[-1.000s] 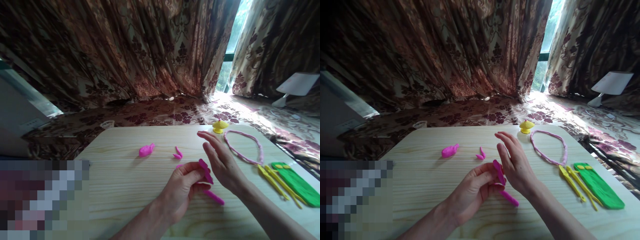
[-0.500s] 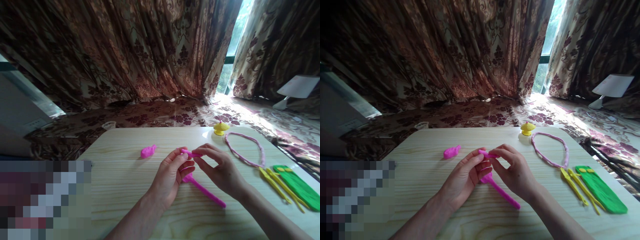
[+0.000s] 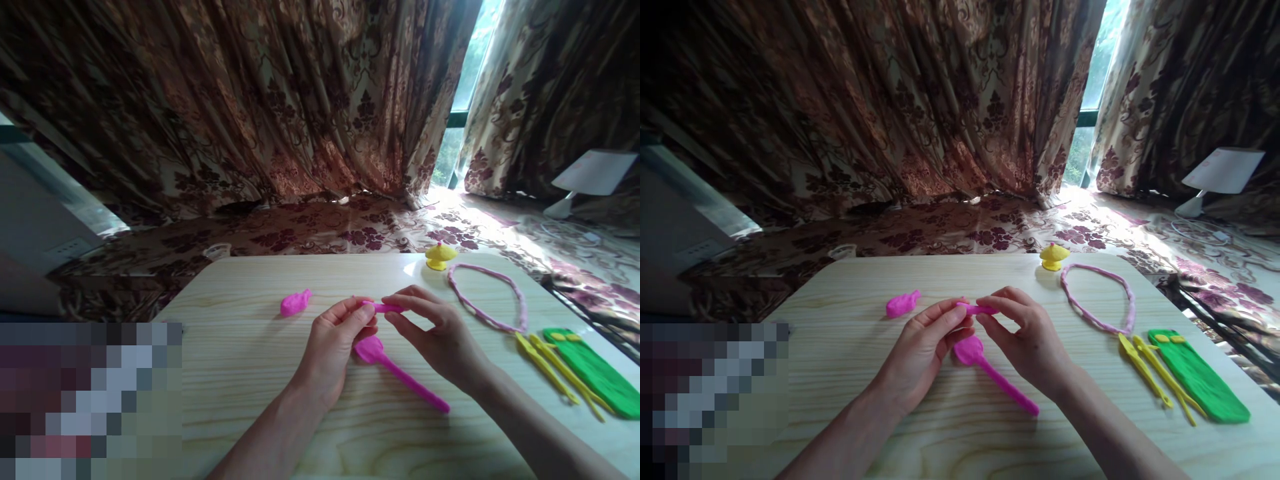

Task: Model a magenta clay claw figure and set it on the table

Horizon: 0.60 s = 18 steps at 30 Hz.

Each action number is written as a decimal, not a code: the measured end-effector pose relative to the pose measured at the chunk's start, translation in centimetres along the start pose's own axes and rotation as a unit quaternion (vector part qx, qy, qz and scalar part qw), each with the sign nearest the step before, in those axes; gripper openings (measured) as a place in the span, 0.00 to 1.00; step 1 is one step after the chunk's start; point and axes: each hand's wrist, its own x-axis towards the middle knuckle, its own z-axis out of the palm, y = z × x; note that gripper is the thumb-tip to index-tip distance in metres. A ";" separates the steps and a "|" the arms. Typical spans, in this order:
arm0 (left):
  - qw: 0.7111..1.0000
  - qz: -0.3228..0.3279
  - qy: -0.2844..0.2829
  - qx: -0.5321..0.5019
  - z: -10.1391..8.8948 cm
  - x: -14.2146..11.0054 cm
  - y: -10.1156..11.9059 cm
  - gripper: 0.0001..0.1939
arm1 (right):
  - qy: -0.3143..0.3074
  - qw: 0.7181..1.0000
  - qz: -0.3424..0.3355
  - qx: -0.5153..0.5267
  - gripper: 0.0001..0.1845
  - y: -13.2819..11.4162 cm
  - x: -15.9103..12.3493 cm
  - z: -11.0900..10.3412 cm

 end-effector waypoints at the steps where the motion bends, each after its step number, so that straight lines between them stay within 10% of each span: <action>1: 1.000 -0.001 0.005 -0.002 0.0 0.0 0.0 0.12 | 0.002 1.000 0.003 0.002 0.10 0.1 0.0 0.0; 18: 1.000 0.011 -0.017 -0.016 -0.3 0.2 0.2 0.10 | -0.014 1.000 0.015 -0.001 0.14 -0.3 0.0 -0.4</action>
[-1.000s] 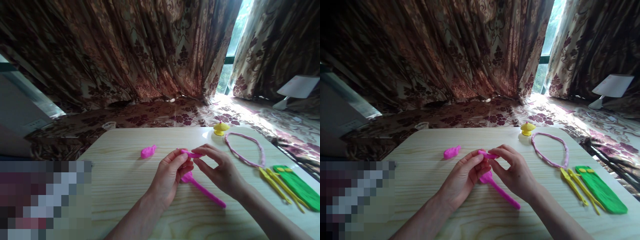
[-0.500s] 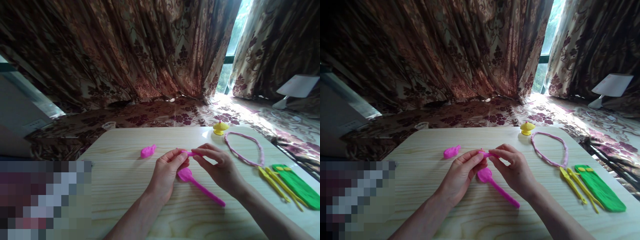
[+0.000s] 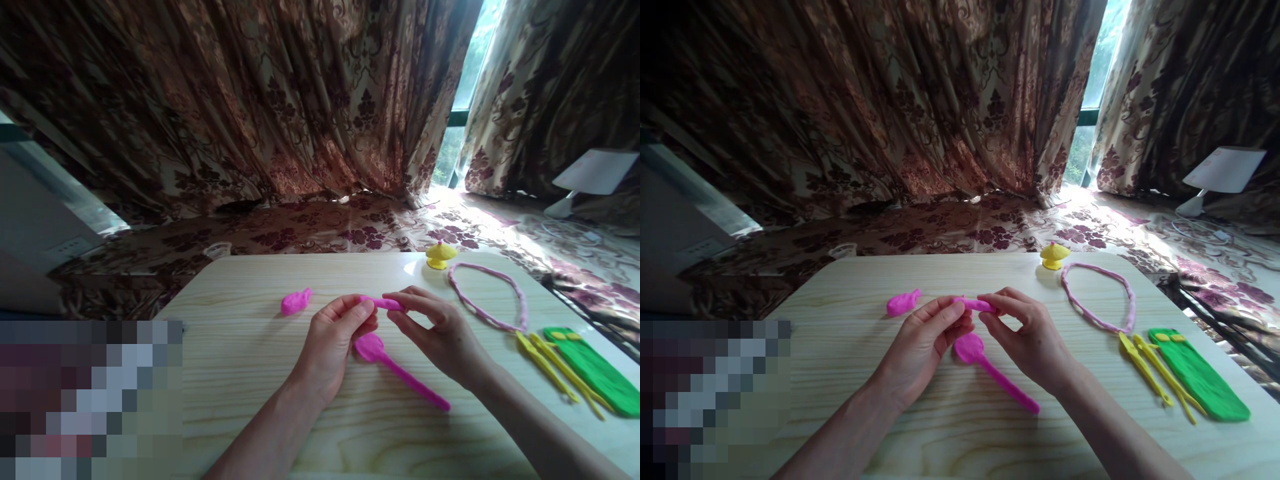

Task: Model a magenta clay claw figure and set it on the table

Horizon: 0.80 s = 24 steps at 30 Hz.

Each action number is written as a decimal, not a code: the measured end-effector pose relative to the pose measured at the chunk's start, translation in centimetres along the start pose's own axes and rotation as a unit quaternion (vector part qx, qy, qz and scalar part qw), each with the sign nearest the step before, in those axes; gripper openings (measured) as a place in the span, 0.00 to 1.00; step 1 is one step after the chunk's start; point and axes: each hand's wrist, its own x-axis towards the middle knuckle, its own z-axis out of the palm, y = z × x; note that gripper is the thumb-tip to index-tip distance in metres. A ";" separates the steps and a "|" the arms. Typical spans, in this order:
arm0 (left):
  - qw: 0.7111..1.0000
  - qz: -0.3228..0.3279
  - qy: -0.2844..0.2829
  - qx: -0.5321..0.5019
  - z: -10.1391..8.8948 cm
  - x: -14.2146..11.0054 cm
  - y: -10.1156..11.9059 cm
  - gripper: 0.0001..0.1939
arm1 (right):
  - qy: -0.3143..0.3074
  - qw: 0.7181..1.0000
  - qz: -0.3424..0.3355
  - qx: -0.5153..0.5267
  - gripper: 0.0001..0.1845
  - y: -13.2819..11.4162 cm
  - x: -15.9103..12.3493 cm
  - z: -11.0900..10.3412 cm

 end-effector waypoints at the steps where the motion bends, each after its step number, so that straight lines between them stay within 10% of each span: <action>1: 1.000 0.001 0.004 0.007 0.0 0.0 0.0 0.10 | 0.006 1.000 -0.004 0.003 0.15 0.0 0.0 0.0; 24: 0.996 -0.021 -0.027 0.079 0.1 -0.3 -0.4 0.08 | -0.035 0.999 -0.025 -0.013 0.07 -0.3 -0.2 0.8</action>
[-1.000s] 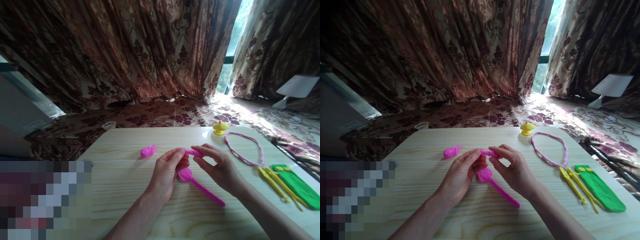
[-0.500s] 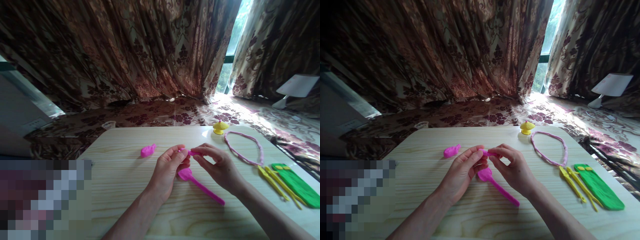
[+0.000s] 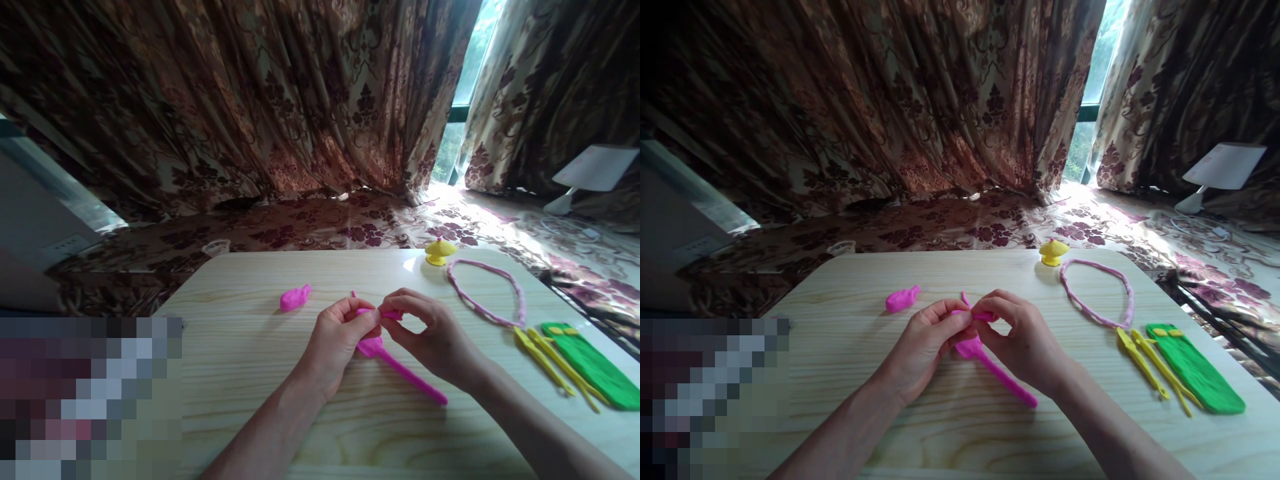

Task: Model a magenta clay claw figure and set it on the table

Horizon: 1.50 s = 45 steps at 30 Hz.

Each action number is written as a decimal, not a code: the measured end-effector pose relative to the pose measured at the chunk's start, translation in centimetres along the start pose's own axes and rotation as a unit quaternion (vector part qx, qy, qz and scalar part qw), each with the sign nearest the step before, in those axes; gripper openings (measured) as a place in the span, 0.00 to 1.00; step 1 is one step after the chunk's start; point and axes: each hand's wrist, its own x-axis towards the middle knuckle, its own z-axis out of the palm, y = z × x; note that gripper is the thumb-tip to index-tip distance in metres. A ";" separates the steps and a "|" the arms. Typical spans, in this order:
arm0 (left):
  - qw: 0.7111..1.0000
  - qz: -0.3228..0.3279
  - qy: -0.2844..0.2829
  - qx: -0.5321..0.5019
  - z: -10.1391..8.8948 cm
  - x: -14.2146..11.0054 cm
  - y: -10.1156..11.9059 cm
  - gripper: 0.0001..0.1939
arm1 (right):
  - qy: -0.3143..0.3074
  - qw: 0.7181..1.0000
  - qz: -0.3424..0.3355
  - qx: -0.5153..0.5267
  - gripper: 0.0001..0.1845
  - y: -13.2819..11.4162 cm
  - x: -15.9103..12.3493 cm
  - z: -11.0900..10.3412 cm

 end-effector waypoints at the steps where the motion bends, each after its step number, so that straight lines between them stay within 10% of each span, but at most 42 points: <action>1: 1.000 0.002 0.004 0.003 0.1 0.0 -0.1 0.08 | 0.000 1.000 0.001 -0.007 0.08 -0.1 0.0 0.1; 10: 0.974 0.124 0.181 0.061 -3.2 1.0 2.2 0.12 | 0.209 0.967 0.111 0.089 0.06 2.0 0.5 -1.7; 13: 0.914 0.218 0.220 0.262 -6.8 1.6 3.4 0.14 | 0.164 0.968 0.148 0.123 0.12 2.4 0.6 -1.8; 17: 0.747 0.297 0.198 0.561 -10.0 2.3 3.6 0.08 | 0.077 0.981 0.152 0.090 0.14 1.9 0.4 -0.7; 28: 0.602 0.305 0.152 0.722 -10.5 1.5 4.1 0.15 | 0.054 0.974 0.141 0.170 0.15 1.9 0.0 0.3; 31: 0.645 0.358 0.161 0.655 -7.9 0.9 4.9 0.20 | 0.047 0.965 0.145 0.212 0.11 1.8 0.0 0.8; 36: 0.899 0.223 0.015 0.376 -1.8 1.0 2.9 0.15 | 0.072 0.947 0.152 0.272 0.09 1.1 0.0 1.2; 38: 0.955 0.143 0.009 0.259 -0.1 1.2 1.9 0.16 | 0.101 0.955 0.130 0.247 0.07 0.8 0.0 1.0; 45: 0.999 0.006 0.009 -0.053 1.0 0.6 0.9 0.11 | 0.122 0.976 0.059 0.171 0.04 0.1 0.2 1.1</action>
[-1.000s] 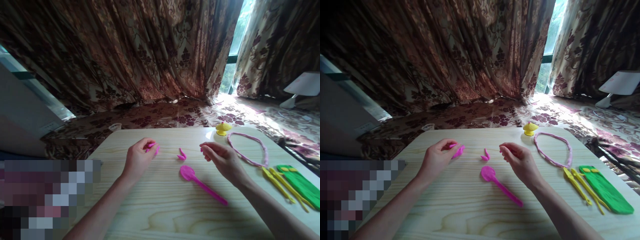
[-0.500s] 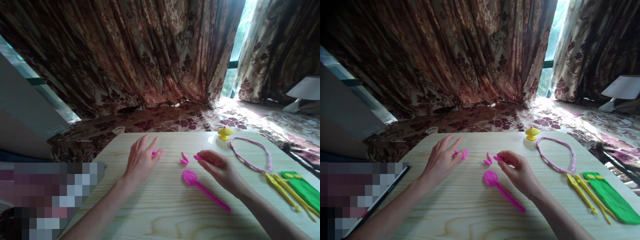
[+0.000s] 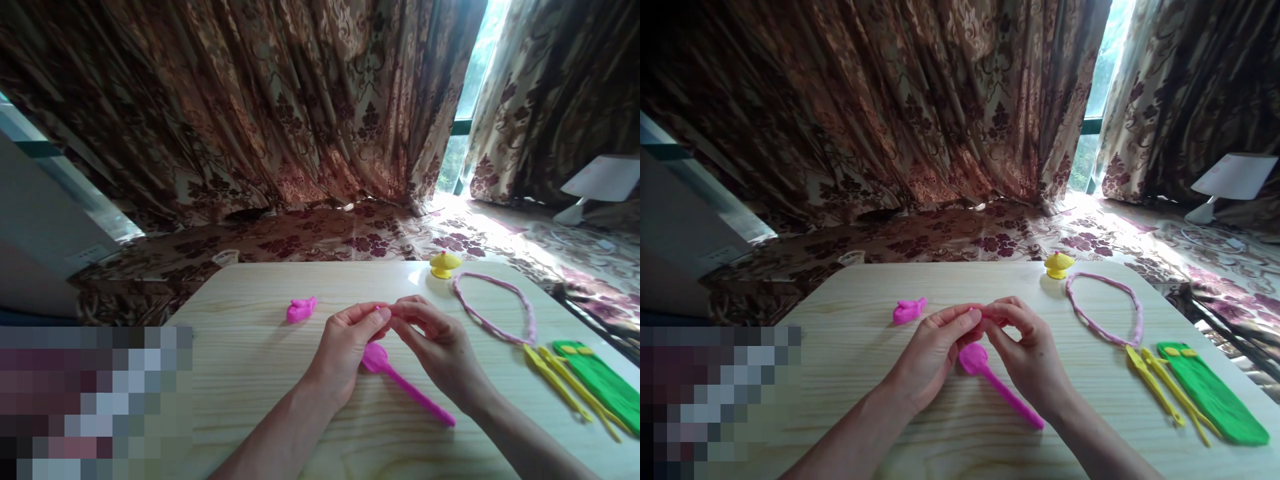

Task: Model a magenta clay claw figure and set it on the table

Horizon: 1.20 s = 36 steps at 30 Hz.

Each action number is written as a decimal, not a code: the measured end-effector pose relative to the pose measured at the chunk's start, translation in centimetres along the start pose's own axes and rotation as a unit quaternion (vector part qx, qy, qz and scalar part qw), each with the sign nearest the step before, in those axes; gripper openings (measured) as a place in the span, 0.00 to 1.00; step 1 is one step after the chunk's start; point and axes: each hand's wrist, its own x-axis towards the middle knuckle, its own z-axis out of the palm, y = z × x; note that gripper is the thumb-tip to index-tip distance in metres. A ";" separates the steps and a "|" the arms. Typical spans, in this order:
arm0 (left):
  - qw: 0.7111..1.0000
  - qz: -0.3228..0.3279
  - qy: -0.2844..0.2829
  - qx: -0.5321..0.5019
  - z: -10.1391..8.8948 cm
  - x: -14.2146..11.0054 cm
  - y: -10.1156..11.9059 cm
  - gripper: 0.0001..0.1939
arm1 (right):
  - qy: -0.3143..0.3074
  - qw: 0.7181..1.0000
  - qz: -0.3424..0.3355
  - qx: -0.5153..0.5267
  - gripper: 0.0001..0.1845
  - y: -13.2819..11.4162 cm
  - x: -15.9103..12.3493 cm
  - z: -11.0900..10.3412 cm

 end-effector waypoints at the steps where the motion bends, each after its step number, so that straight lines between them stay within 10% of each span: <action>1: 0.999 -0.019 0.009 -0.034 -0.1 0.0 0.0 0.10 | -0.008 1.000 0.006 -0.009 0.04 -0.2 0.0 0.1; 6: 0.997 -0.041 0.040 -0.051 0.1 -0.2 -0.8 0.10 | -0.006 0.997 0.038 -0.064 0.08 -0.5 0.3 -0.3; 12: 0.994 -0.040 -0.100 0.000 2.6 -2.6 -1.8 0.12 | 0.061 0.989 0.081 -0.107 0.17 0.9 0.5 -0.9; 23: 0.976 -0.089 -0.070 -0.184 2.3 -2.2 -3.3 0.09 | 0.089 0.957 -0.014 -0.276 0.19 0.7 0.4 -0.4; 36: 0.917 -0.121 -0.235 -0.300 3.5 -3.6 -0.5 0.31 | 0.038 0.908 -0.104 -0.403 0.28 -0.8 0.2 -0.4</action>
